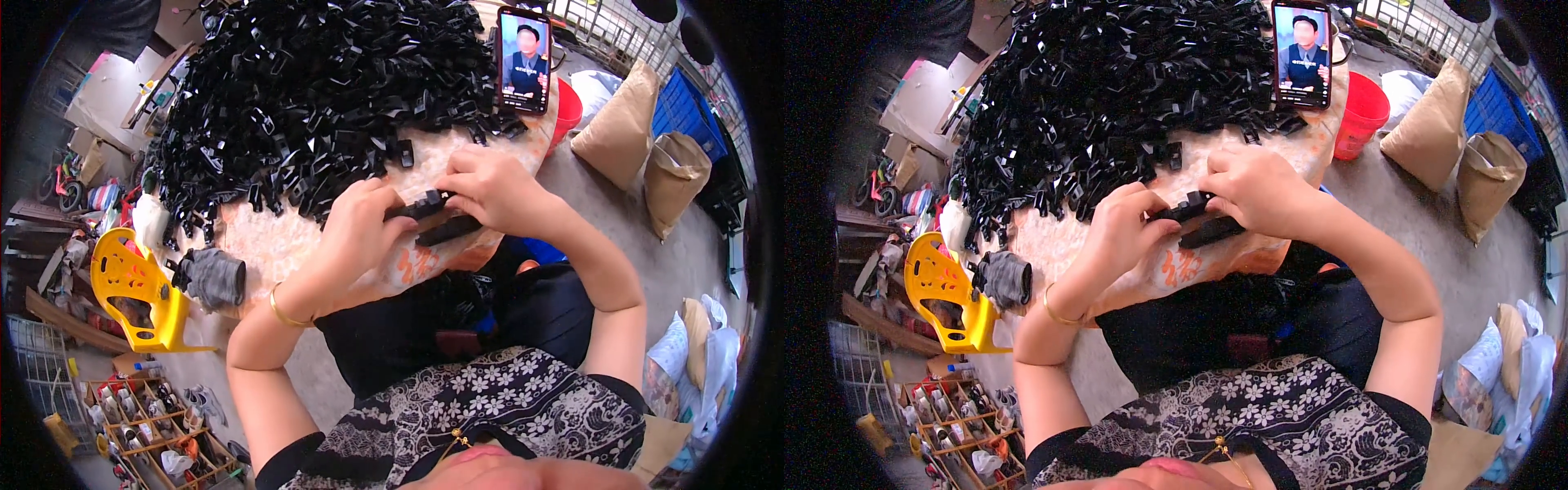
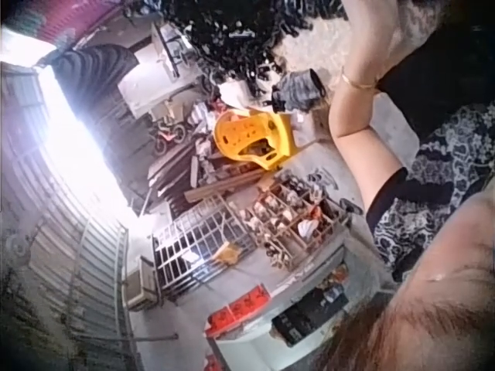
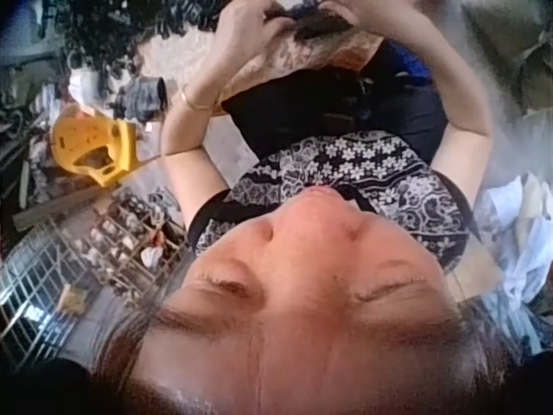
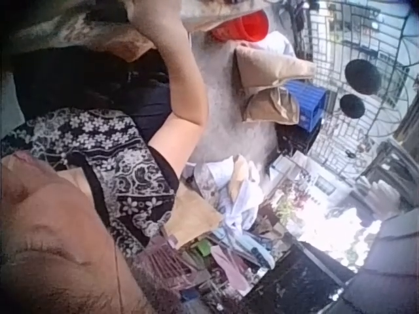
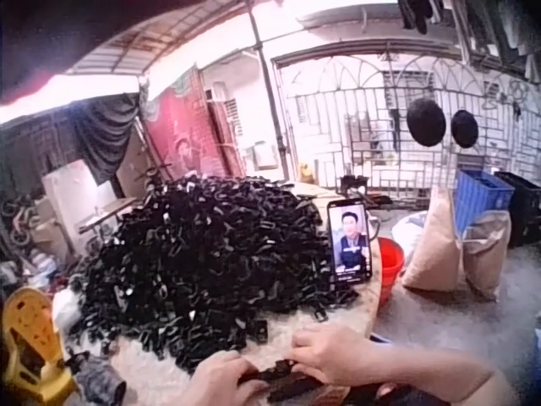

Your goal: The person assembles small plastic parts by hand, repeatedly taking pieces from a pile, fitting and snapping them together, and placing the assembled components on the table.

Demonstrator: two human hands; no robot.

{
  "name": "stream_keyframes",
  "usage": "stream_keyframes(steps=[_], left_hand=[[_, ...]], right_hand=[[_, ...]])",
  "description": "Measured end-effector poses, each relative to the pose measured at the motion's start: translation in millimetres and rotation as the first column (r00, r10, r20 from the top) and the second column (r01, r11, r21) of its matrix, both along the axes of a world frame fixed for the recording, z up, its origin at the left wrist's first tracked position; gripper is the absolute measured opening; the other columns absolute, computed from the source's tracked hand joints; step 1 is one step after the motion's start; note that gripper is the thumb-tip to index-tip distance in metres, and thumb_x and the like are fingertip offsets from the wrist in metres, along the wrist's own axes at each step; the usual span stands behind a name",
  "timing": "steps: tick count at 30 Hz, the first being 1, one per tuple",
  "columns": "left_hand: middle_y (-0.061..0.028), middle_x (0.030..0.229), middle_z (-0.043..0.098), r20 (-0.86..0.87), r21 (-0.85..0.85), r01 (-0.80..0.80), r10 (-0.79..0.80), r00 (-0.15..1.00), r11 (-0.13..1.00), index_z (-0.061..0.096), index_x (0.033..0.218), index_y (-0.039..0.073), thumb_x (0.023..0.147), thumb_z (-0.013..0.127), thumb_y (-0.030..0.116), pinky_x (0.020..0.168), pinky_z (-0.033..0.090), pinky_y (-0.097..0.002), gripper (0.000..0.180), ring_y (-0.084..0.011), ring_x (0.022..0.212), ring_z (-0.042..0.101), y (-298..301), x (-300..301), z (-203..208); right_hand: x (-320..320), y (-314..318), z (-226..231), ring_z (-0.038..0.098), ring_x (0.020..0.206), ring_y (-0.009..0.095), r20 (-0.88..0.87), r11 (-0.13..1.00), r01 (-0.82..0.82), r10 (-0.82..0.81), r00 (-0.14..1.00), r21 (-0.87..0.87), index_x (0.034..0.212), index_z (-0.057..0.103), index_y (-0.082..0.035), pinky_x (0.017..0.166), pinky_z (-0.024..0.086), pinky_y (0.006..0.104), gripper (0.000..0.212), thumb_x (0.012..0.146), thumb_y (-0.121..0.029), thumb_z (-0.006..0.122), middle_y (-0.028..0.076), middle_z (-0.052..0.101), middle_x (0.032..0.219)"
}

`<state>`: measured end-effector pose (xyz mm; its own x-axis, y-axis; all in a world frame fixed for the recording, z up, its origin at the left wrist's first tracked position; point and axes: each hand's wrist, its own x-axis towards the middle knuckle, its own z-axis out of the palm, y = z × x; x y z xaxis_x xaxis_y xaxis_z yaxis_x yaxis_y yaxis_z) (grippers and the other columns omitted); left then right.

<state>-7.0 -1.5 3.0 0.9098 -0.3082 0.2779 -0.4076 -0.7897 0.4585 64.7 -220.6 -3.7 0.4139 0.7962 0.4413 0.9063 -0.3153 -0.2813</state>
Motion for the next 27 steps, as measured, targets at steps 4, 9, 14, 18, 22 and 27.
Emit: stream_keyframes(steps=[4,9,14,18,22,27], left_hand=[[-0.0125,0.077,0.057,-0.024,0.016,-0.012,0.012,1.000,1.000,0.065,0.077,-0.001,0.068,0.074,0.015,0.065,0.047,-0.0377,0.020,-0.0296,0.072,0.058,-4.4,1.0,-0.6],[-0.0121,0.078,0.058,-0.014,-0.040,0.016,-0.016,1.000,0.999,0.065,0.078,0.001,0.066,0.075,0.016,0.070,0.046,-0.0372,0.022,-0.0295,0.078,0.056,-3.0,1.5,-7.6],[-0.0098,0.088,0.065,0.332,0.003,0.058,-0.056,0.941,0.998,0.067,0.086,0.005,0.072,0.075,0.019,0.083,0.042,-0.0363,0.022,-0.0292,0.088,0.056,47.8,21.3,24.1],[-0.0187,0.108,0.061,0.670,0.017,-0.810,0.595,0.444,0.586,0.062,0.109,0.004,0.088,0.051,0.054,0.097,0.035,-0.0441,0.055,-0.0348,0.107,0.051,233.6,54.9,11.3],[-0.0226,0.141,0.038,0.059,0.115,-0.992,0.997,0.057,0.050,0.042,0.138,0.013,0.082,0.025,0.077,0.110,0.021,-0.0486,0.087,-0.0383,0.133,0.029,373.6,46.7,6.4],[-0.0229,0.143,0.035,-0.010,0.040,-0.982,0.983,0.182,0.182,0.037,0.142,0.019,0.080,0.022,0.080,0.111,0.017,-0.0516,0.088,-0.0393,0.136,0.025,388.2,78.8,-22.9]], right_hand=[[1.4,8.5,2.9,0.056,0.082,0.031,-0.003,0.999,-0.051,0.051,0.999,-0.010,0.079,0.061,-0.006,0.070,0.047,0.0416,0.015,0.072,-0.018,0.069,0.011,0.055,0.082],[2.3,17.7,0.5,0.058,0.086,0.032,-0.185,0.996,-0.080,0.074,0.980,-0.028,0.085,0.066,-0.006,0.073,0.048,0.0414,0.019,0.072,-0.020,0.068,0.012,0.058,0.087],[-7.2,3.0,-3.2,0.059,0.086,0.033,-0.239,0.995,-0.075,0.058,0.969,-0.064,0.092,0.066,-0.005,0.074,0.048,0.0419,0.026,0.073,-0.024,0.069,0.014,0.061,0.091],[-31.5,12.9,-0.4,0.055,0.103,0.038,-0.174,0.997,-0.011,0.025,0.985,0.080,0.120,0.055,-0.001,0.088,0.045,0.0416,0.062,0.070,-0.035,0.074,0.021,0.056,0.113],[-62.0,34.2,-8.5,0.044,0.119,0.038,-0.026,0.994,-0.104,0.103,0.994,-0.045,0.132,0.047,-0.012,0.097,0.035,0.0502,0.082,0.067,-0.055,0.071,0.019,0.044,0.131],[-63.9,35.9,-26.7,0.048,0.111,0.032,0.103,0.996,-0.082,0.084,0.991,-0.029,0.122,0.056,-0.011,0.089,0.038,0.0465,0.067,0.070,-0.052,0.069,0.014,0.050,0.126]])
